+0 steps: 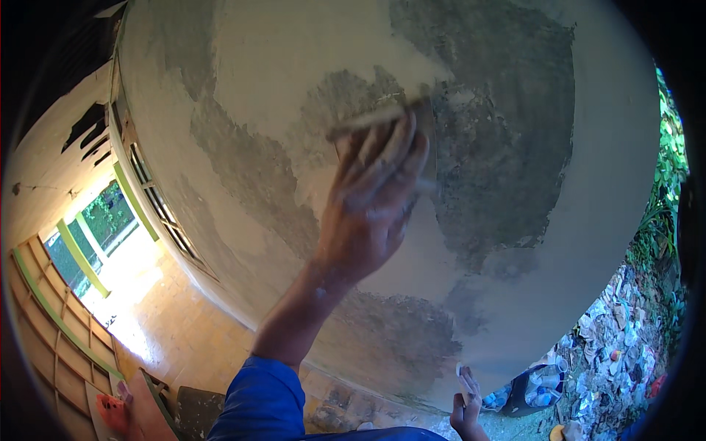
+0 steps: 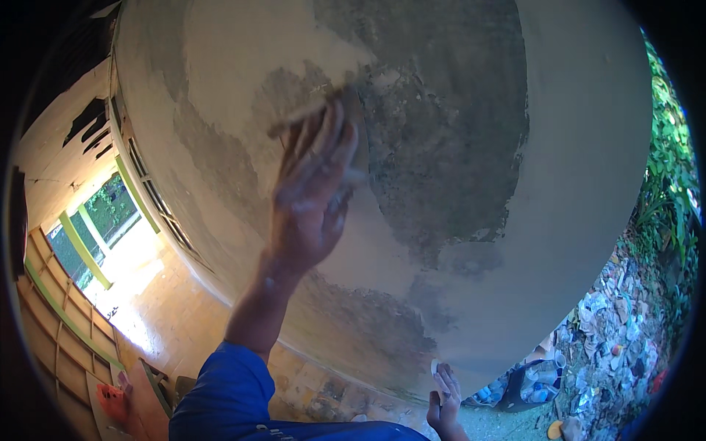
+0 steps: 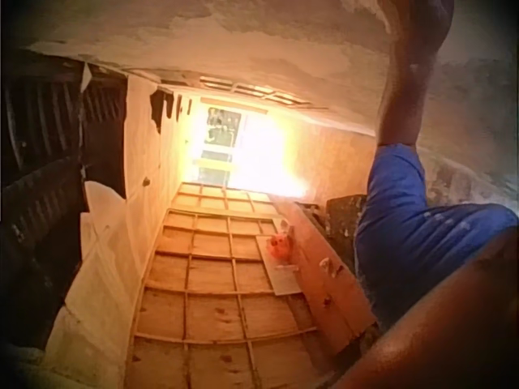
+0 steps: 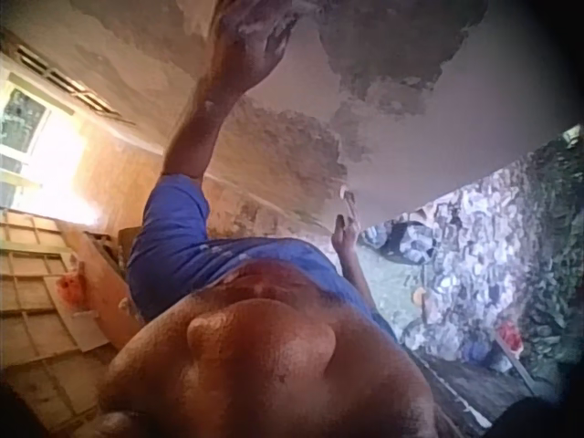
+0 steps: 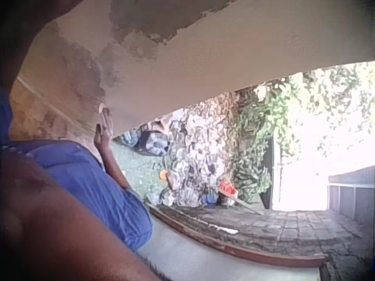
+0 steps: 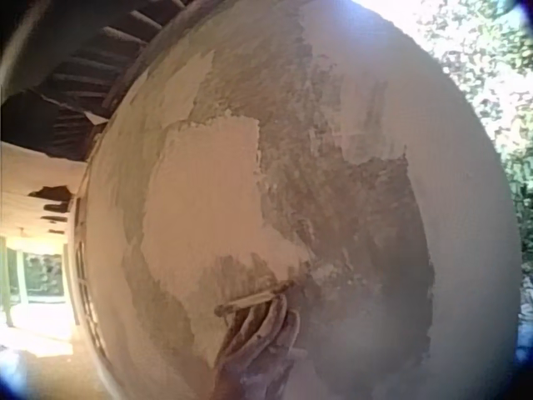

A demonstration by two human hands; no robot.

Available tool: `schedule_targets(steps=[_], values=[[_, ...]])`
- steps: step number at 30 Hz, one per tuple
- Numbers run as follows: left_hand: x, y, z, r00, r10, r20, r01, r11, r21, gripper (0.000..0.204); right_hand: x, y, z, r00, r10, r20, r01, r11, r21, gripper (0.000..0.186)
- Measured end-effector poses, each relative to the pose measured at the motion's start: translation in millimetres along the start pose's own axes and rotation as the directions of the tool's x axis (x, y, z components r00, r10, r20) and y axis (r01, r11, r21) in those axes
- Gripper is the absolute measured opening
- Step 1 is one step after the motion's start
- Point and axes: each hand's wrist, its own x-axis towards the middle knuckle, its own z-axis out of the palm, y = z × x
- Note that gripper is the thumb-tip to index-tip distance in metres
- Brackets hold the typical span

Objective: The person sands a wall surface with a sanding sponge, then applies white filler to the wall using a putty knife.

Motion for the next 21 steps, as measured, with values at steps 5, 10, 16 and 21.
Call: schedule_targets(steps=[5, 10, 16, 21], values=[[-76.6, 36.9, 11.6, 0.979, -0.113, 0.171, 0.122, 0.991, -0.048, 0.059, 7.5, 1.0, -6.2, 0.986, -0.071, -0.153, 0.078, 0.996, 0.039, 0.038], [-31.2, 13.2, 8.8, 0.994, -0.091, 0.054, 0.093, 0.995, -0.045, 0.063, -19.5, 16.2, -6.3, 0.976, 0.208, 0.066, -0.209, 0.978, 0.005, 0.035], [3.5, 4.8, -4.5, 0.996, -0.084, -0.005, 0.084, 0.996, 0.039, 0.065, -55.2, 25.0, 5.8, 0.95, 0.23, 0.21, -0.241, 0.97, 0.026, 0.035], [-67.6, 30.7, 2.6, 0.956, -0.178, 0.233, 0.186, 0.982, -0.014, 0.063, -49.4, 15.9, 9.3, 0.923, 0.313, 0.223, -0.319, 0.948, -0.011, 0.031]])
